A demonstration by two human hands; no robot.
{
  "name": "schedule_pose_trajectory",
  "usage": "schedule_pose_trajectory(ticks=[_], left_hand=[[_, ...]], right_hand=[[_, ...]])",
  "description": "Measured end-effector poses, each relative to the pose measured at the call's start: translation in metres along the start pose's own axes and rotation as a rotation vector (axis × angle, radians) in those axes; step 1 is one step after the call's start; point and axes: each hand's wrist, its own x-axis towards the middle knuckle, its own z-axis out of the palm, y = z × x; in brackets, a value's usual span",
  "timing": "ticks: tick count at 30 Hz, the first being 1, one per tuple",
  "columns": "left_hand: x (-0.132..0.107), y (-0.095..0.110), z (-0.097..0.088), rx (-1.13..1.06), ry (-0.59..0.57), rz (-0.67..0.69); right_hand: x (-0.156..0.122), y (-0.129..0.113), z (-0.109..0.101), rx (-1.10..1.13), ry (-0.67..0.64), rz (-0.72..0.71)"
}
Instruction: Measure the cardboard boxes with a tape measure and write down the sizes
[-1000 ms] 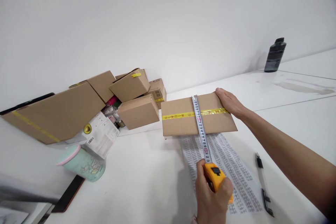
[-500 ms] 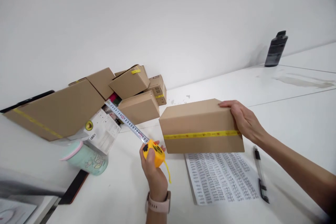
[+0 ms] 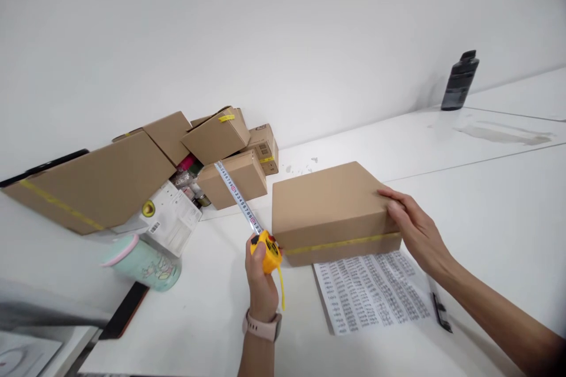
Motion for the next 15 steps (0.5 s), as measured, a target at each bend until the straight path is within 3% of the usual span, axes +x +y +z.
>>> schedule_pose_trajectory(ticks=[3, 6, 11, 13, 15], left_hand=[[0.009, -0.001, 0.014, 0.015, -0.026, 0.050], [0.013, -0.003, 0.023, 0.063, -0.051, 0.040], [-0.010, 0.008, 0.024, 0.209, -0.046, 0.089], [-0.029, 0.015, 0.019, 0.279, -0.157, 0.083], [-0.048, 0.020, 0.012, 0.335, -0.351, -0.022]], right_hand=[[0.024, -0.008, 0.007, 0.059, 0.024, -0.025], [0.048, 0.003, 0.015, 0.092, 0.057, -0.024], [0.051, 0.024, 0.022, 0.031, 0.116, 0.005], [0.043, 0.021, 0.018, 0.041, 0.223, -0.026], [0.037, 0.010, 0.010, 0.135, 0.267, -0.037]])
